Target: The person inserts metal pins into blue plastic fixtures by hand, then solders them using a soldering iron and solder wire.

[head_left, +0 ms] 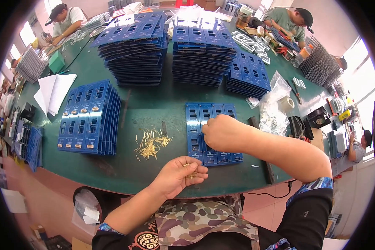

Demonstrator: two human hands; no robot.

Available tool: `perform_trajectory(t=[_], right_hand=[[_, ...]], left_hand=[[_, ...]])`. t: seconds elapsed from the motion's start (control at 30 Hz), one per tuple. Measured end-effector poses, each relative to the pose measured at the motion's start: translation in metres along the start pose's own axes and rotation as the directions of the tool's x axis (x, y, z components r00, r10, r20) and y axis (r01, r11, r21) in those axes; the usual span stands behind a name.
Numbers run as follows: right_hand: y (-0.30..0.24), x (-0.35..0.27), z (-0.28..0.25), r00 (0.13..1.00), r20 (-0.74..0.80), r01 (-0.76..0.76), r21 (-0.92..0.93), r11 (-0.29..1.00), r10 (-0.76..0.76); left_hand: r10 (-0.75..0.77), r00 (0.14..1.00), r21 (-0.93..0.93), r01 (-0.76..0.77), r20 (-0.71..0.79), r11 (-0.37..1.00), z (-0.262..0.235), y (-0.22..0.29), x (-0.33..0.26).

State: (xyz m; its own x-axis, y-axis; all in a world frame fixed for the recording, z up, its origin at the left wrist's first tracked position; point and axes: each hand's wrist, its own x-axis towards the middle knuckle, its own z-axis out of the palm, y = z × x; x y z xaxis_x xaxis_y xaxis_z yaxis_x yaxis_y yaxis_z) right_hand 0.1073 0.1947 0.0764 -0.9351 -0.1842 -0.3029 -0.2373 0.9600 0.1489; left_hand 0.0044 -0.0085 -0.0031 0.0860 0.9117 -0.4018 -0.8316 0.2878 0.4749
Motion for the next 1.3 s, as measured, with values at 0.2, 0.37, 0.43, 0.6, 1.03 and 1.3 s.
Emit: perform_trajectory(t=[0.2,0.37,0.43,0.6,1.03,1.3], right_hand=[[0.009,0.0,-0.006,0.999,-0.05,0.021,0.008,1.0,-0.021],[0.011,0.003,-0.002,0.991,-0.079,0.11,0.027,0.994,-0.107],[0.01,0.005,-0.004,0.99,-0.049,0.136,0.006,0.991,-0.136],[0.008,0.005,0.001,0.983,-0.039,0.175,-0.062,0.983,-0.178],[0.01,0.001,0.015,0.999,-0.034,-0.04,0.072,0.997,0.043],[0.014,-0.005,0.015,0.99,-0.071,-0.106,0.166,0.98,0.119]], left_hand=[[0.007,1.0,-0.015,-0.007,0.006,1.0,0.0,-0.001,-0.001],[-0.007,0.999,-0.017,0.008,0.037,1.0,-0.004,-0.001,-0.001],[-0.004,0.999,-0.026,0.005,0.044,1.0,-0.005,-0.001,-0.001],[-0.016,0.998,-0.004,0.017,0.053,1.0,-0.003,0.002,-0.001],[-0.001,0.998,0.003,0.001,0.056,1.0,-0.003,0.001,0.0],[0.003,0.999,0.012,-0.004,0.055,1.0,-0.003,0.001,0.0]])
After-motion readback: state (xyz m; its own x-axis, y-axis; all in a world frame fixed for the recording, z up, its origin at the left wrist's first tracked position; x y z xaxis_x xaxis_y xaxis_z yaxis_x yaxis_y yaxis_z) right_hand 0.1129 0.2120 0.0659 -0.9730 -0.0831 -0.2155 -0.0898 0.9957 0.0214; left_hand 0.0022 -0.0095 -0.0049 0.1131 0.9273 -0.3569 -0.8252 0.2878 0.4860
